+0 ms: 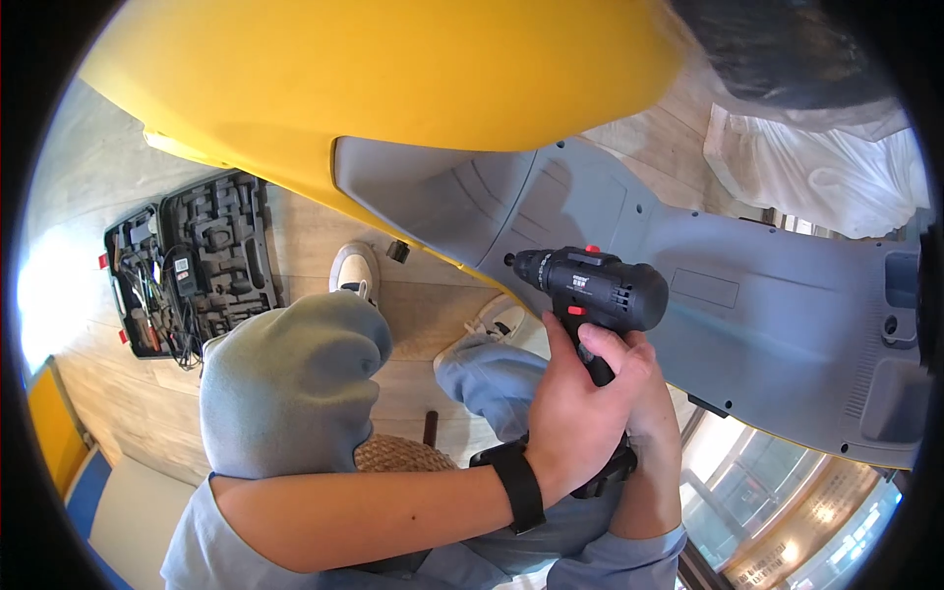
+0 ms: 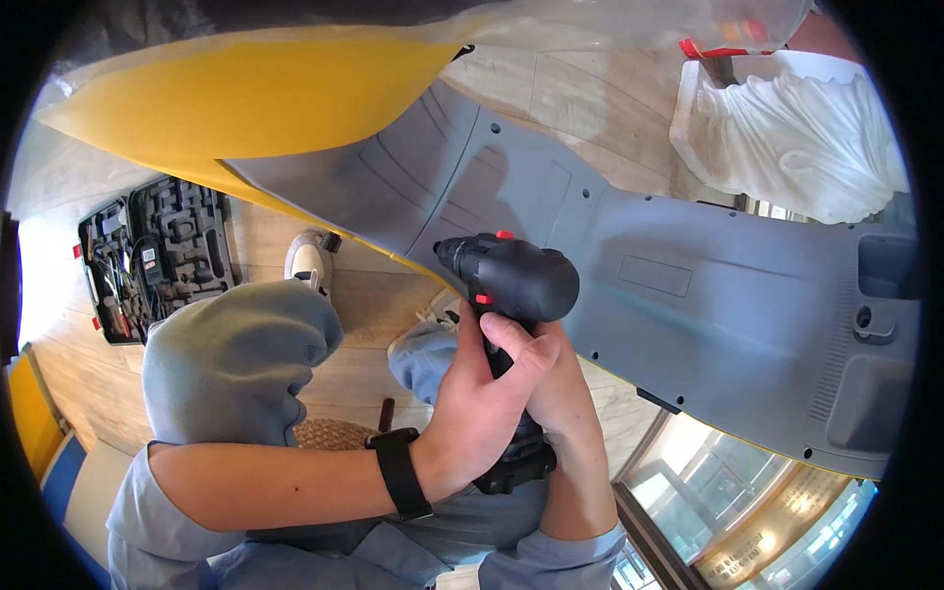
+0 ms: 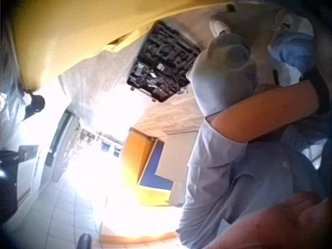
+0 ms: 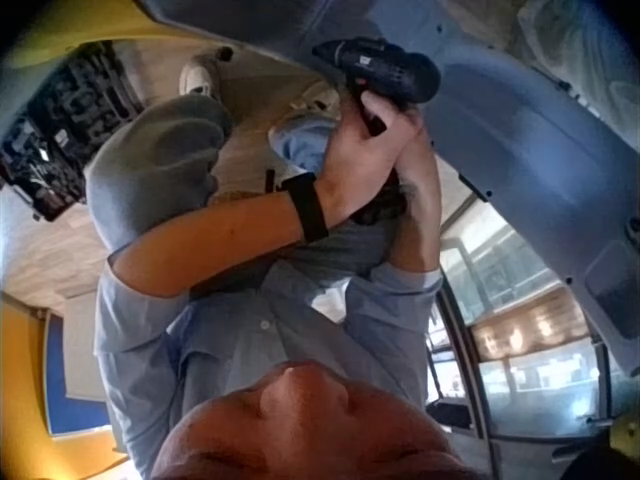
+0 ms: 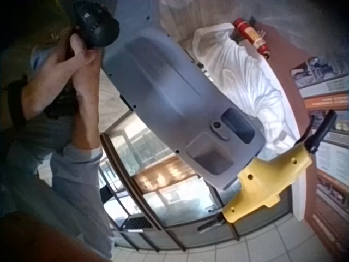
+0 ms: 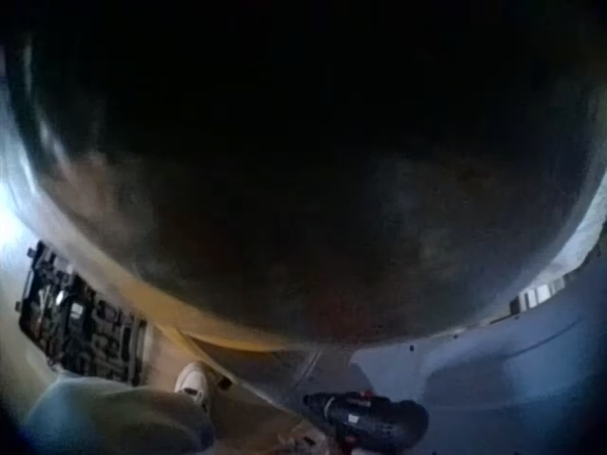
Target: Using a power drill to remove or install screws on the body panels of a yellow scooter.
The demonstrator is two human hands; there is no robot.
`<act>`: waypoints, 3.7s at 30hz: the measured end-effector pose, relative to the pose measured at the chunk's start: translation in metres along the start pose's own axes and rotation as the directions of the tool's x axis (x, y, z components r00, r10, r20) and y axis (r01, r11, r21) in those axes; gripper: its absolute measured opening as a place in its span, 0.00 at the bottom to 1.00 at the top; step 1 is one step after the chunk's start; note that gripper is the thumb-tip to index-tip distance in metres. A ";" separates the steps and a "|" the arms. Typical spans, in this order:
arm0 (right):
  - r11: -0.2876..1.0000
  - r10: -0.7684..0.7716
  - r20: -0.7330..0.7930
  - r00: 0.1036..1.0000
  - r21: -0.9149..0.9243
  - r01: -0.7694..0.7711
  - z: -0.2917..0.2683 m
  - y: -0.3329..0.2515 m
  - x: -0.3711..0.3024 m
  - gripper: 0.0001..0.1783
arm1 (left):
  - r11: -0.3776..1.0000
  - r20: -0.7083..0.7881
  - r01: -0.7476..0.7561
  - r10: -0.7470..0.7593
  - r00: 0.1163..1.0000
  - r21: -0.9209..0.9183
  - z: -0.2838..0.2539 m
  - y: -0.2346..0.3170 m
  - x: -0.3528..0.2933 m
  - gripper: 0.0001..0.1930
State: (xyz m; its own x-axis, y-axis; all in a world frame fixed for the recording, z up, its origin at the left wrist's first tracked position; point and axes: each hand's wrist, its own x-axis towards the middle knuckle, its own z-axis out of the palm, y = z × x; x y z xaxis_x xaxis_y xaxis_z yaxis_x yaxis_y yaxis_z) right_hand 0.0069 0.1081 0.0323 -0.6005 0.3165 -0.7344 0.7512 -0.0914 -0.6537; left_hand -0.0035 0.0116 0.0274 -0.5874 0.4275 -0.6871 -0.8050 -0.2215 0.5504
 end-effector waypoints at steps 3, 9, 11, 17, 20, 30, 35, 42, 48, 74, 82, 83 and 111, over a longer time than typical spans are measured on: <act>0.999 0.051 0.030 0.998 0.000 -0.051 -0.003 0.005 0.003 0.25 | 0.999 -0.005 0.003 -0.003 1.000 -0.047 0.000 -0.003 0.001 0.41; 1.000 0.002 0.021 1.000 -0.028 -0.002 0.002 0.007 0.007 0.24 | 0.990 0.048 0.075 -0.069 0.996 -0.118 -0.003 0.002 0.004 0.29; 0.999 0.040 0.017 0.999 -0.029 -0.039 0.004 0.000 0.005 0.24 | 0.990 0.039 0.089 -0.085 0.996 -0.106 -0.003 0.001 0.006 0.28; 0.998 0.062 -0.021 0.998 0.024 -0.061 0.000 0.001 0.004 0.22 | 0.999 -0.004 0.016 -0.017 1.000 -0.049 0.001 0.000 0.005 0.25; 1.000 0.015 -0.002 1.000 -0.025 -0.015 0.000 0.012 0.008 0.22 | 0.999 -0.057 0.032 -0.033 0.998 -0.016 -0.002 -0.011 0.005 0.23; 0.997 -0.040 0.104 0.994 -0.059 0.046 0.011 0.010 0.011 0.20 | 0.995 -0.148 0.082 -0.090 0.985 -0.060 -0.014 0.046 -0.035 0.22; 0.997 0.052 0.121 0.991 -0.069 -0.044 -0.007 0.009 0.009 0.18 | 0.992 0.137 -0.123 0.121 0.983 0.008 -0.003 0.085 -0.127 0.19; 0.997 0.077 0.190 0.979 -0.036 -0.072 0.016 0.005 0.014 0.20 | 0.902 0.534 -0.247 0.411 0.739 -0.353 0.001 0.094 -0.186 0.35; 0.993 0.106 0.101 0.989 -0.067 -0.099 -0.015 0.000 0.003 0.19 | 0.910 0.486 -0.135 0.329 0.810 -0.392 0.030 0.102 -0.169 0.21; 0.978 0.203 0.026 0.979 0.044 -0.204 -0.011 -0.009 0.011 0.26 | 0.894 0.179 -0.059 -0.023 0.984 0.445 -0.012 -0.015 -0.023 0.51; 0.982 -0.001 0.104 0.995 -0.186 0.021 -0.006 -0.002 0.021 0.23 | 0.899 0.143 -0.034 -0.032 0.989 0.437 -0.018 -0.008 -0.025 0.48; 0.986 0.009 0.094 0.996 -0.168 0.007 -0.007 -0.003 0.021 0.23 | 0.904 0.168 -0.042 -0.034 0.985 0.425 -0.018 -0.006 -0.025 0.48; 0.994 0.071 0.041 0.997 -0.087 -0.067 -0.001 -0.006 0.011 0.22 | 0.886 0.130 -0.085 0.028 0.991 0.455 -0.020 -0.012 -0.033 0.45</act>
State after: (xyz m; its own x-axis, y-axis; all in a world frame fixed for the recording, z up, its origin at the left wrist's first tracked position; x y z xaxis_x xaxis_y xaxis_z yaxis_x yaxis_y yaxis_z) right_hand -0.0034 0.1129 0.0282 -0.5567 0.2701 -0.7856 0.8107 -0.0299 -0.5847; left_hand 0.0240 -0.0167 0.0336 -0.5939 0.5315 -0.6040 -0.6259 0.1664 0.7619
